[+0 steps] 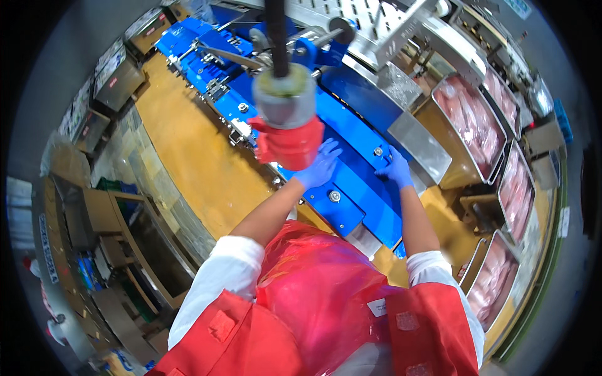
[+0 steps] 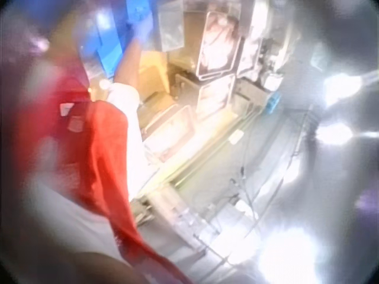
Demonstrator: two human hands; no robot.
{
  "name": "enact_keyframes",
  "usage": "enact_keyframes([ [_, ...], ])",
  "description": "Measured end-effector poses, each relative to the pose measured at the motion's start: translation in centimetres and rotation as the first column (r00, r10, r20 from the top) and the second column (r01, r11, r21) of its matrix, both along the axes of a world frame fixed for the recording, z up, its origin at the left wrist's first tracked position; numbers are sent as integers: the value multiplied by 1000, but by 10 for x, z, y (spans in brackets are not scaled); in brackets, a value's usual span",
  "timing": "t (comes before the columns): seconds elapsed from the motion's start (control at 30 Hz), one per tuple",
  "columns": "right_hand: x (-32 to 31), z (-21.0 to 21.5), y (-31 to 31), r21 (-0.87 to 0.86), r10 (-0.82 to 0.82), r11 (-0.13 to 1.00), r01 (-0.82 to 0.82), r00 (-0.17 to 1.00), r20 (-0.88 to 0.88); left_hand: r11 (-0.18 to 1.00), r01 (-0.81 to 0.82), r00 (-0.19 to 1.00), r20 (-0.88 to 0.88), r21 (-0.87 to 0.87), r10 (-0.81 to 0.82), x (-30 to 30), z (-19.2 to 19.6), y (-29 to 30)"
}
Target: The person uses a wrench to tighten bolts on a blue industrial machine, repeatedly moving around the equipment to access different fasteners. They also handle a plastic bag and a red cylindrical object near the machine.
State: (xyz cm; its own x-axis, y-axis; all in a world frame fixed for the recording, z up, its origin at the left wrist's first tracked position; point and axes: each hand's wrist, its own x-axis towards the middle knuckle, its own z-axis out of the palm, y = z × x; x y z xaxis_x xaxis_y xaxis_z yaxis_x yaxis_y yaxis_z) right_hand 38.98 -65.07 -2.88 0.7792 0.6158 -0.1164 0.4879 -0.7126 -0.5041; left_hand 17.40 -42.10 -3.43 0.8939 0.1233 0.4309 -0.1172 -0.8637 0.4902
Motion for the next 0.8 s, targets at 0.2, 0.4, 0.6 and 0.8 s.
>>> enact_keyframes([
  [0.2,-12,8,2,22,-36,999,37,998,-55,989,-149,989,22,19,149,-98,13,4],
  [0.4,-18,9,7,93,-24,995,28,999,-38,978,-191,980,-79,-85,184,-138,24,26],
  [0.6,-49,27,4,-22,-214,976,215,975,54,974,-178,982,41,-139,185,-180,8,73],
  [0.8,-114,15,0,170,-252,956,237,965,72,773,-507,811,91,-381,577,-284,21,166],
])
